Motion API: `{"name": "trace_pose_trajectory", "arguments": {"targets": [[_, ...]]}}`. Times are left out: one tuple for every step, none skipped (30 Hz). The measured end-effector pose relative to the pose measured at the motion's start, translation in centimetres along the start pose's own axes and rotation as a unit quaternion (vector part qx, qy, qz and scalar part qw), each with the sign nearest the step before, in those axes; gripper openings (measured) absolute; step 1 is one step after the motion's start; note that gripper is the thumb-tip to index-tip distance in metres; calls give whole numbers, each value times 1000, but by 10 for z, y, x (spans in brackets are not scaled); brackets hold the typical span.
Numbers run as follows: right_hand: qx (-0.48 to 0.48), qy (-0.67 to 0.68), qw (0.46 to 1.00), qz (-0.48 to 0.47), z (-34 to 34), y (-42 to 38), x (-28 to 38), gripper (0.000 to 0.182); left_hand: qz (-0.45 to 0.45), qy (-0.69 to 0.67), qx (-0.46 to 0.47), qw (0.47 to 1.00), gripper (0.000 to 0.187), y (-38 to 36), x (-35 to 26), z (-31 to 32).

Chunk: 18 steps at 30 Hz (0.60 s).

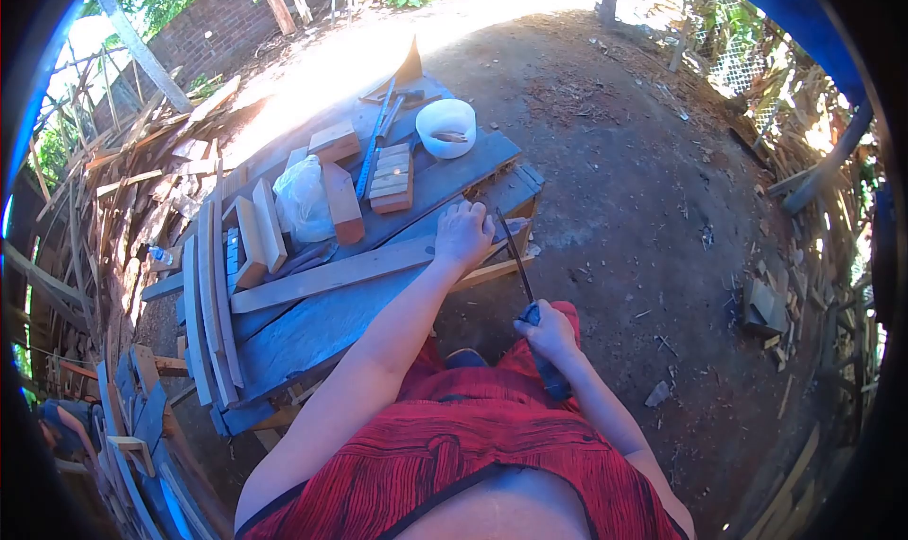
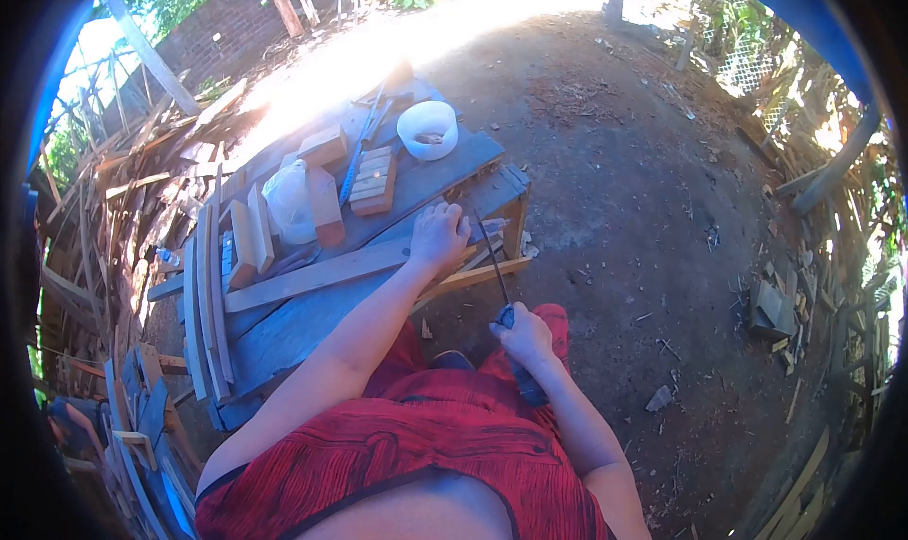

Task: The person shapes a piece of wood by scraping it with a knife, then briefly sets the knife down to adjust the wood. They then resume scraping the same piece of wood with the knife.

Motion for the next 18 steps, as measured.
{"name": "trace_pose_trajectory", "arguments": {"targets": [[-1,1,1000,-1,0,0,-1,50,2,3,-3,1000,17,0,0,0],[-1,1,1000,-1,1,1,-2,50,5,5,-6,1000,17,0,-1,-1],[-3,10,1000,-6,3,2,-3,49,4,6,-7,1000,17,0,0,-2],[-4,20,1000,-11,4,3,-5,49,3,6,-5,1000,17,0,0,-1],[-4,20,1000,-11,5,4,-5,49,1,6,-3,1000,17,0,0,-1],[-8,22,1000,-12,6,4,-6,49,1,5,-3,1000,17,1,1,1],[-12,25,1000,-14,6,4,-6,49,1,5,-4,1000,17,1,2,2],[-11,24,1000,-14,9,6,-9,49,1,5,-4,1000,18,1,2,2],[-12,31,999,-18,11,9,-12,48,0,5,-5,1000,18,1,2,2],[-13,37,999,-23,14,10,-14,48,1,4,-4,1000,18,1,2,2],[-12,36,999,-24,14,10,-13,48,2,4,-3,1000,18,1,1,1],[-16,33,999,-23,13,10,-12,48,2,4,-4,1000,18,0,1,0],[-21,30,999,-22,13,9,-11,48,0,2,-2,1000,19,0,1,-1],[-21,29,999,-23,15,10,-13,48,-1,1,1,1000,19,0,1,0],[-21,37,999,-24,17,12,-16,47,-2,1,1,1000,19,0,1,1],[-20,46,998,-25,19,14,-18,46,0,-1,1,1000,19,0,2,1],[-20,46,998,-25,19,14,-18,46,1,-2,1,1000,19,1,2,1],[-24,47,998,-28,18,13,-17,45,1,-1,1,1000,19,1,2,0]]}}
Point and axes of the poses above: each hand's wrist, its own y-axis towards the middle knuckle, its own z-axis out of the palm, x = y × z, the point moved 9 cm from there along y, towards the middle knuckle, and after that the axes turned 7 degrees about x, right-handed, at the moved point
